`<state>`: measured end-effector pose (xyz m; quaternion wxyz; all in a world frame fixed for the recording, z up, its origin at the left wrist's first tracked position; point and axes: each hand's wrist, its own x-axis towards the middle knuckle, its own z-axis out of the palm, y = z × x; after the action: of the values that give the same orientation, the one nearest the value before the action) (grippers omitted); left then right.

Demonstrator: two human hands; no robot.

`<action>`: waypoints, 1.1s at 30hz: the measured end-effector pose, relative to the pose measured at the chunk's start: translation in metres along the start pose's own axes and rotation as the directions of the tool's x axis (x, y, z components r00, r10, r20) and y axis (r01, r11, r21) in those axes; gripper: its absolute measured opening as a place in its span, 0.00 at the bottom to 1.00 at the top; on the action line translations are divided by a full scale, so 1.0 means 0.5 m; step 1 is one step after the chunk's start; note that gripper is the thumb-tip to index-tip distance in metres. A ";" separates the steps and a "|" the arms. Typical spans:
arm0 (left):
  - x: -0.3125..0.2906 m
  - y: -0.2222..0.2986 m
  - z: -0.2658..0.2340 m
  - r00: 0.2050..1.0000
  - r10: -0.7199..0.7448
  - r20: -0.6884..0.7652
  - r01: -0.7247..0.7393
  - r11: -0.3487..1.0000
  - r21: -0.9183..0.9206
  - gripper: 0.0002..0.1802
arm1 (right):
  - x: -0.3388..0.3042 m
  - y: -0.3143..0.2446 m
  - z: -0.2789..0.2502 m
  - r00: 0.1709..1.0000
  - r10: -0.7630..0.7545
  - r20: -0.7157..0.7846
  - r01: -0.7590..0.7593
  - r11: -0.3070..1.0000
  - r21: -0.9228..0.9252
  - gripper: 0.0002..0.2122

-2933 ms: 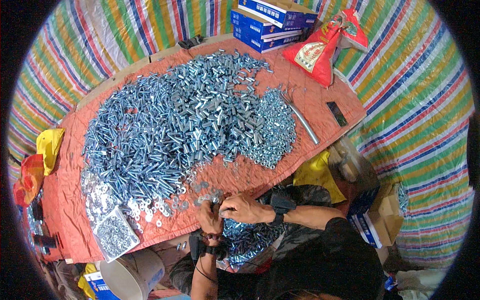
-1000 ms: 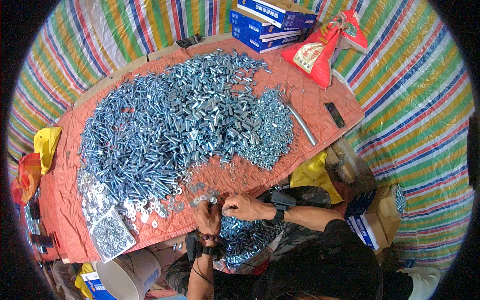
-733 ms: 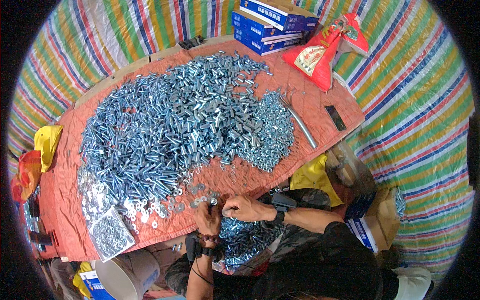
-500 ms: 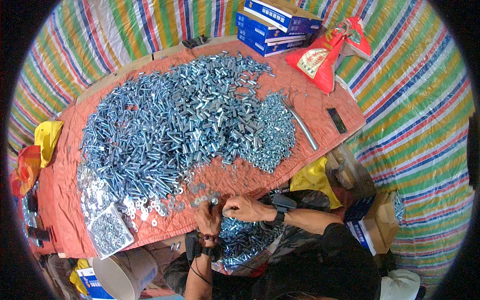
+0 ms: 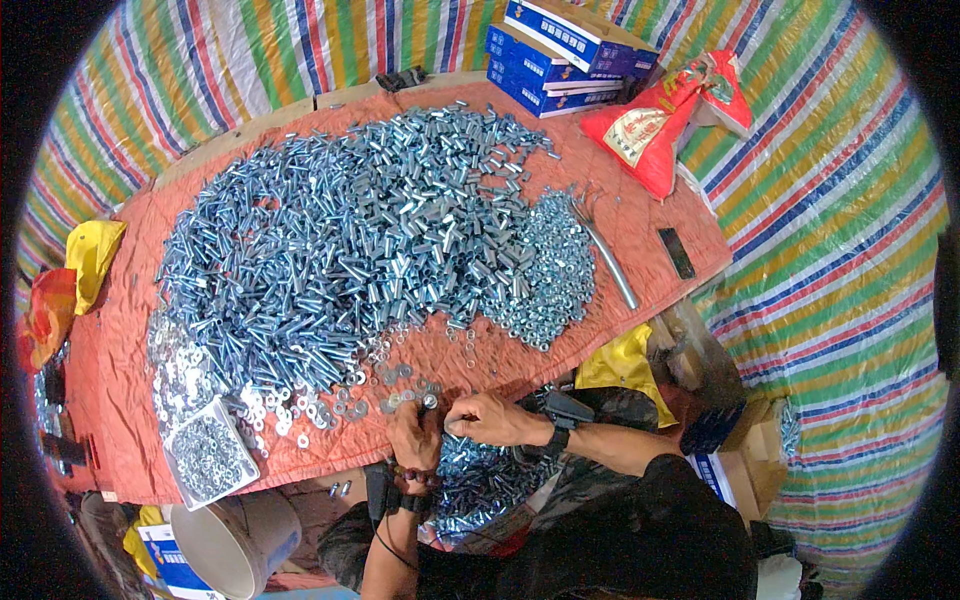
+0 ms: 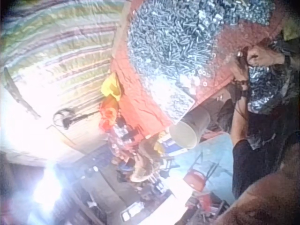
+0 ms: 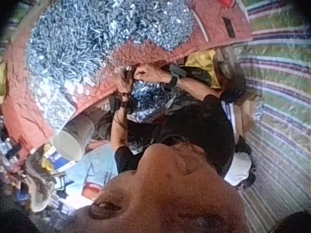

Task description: Assembling bolts, washers, and nuts from a large pile on a table.

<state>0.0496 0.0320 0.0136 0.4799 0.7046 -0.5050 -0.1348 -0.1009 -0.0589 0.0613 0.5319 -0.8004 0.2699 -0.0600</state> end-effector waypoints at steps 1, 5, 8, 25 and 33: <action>0.000 0.001 -0.002 1.000 0.017 -0.007 -0.017 1.000 0.009 0.06 | 0.001 -0.002 0.003 1.000 -0.014 -0.017 0.014 1.000 0.006 0.14; -0.004 0.001 -0.001 0.999 0.029 -0.020 -0.029 0.999 -0.014 0.07 | -0.003 -0.007 0.000 0.998 0.032 0.045 -0.032 0.999 0.001 0.12; -0.005 0.000 0.001 0.998 0.050 -0.030 -0.051 0.999 -0.016 0.07 | -0.006 0.001 0.003 0.999 0.019 0.033 -0.020 0.999 0.026 0.12; 0.000 0.007 -0.006 0.998 -0.054 0.036 0.056 0.997 -0.047 0.06 | 0.007 0.047 -0.141 0.902 0.115 -0.416 -0.174 0.979 -0.105 0.08; -0.002 0.010 -0.014 0.995 -0.078 0.059 0.079 0.997 -0.015 0.06 | 0.037 0.076 -0.160 0.841 -0.007 -0.541 -0.157 0.954 -0.257 0.08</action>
<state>0.0511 0.0366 0.0210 0.4655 0.7155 -0.4895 -0.1783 -0.1300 -0.1448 0.0582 0.3136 -0.8097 0.4448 -0.2194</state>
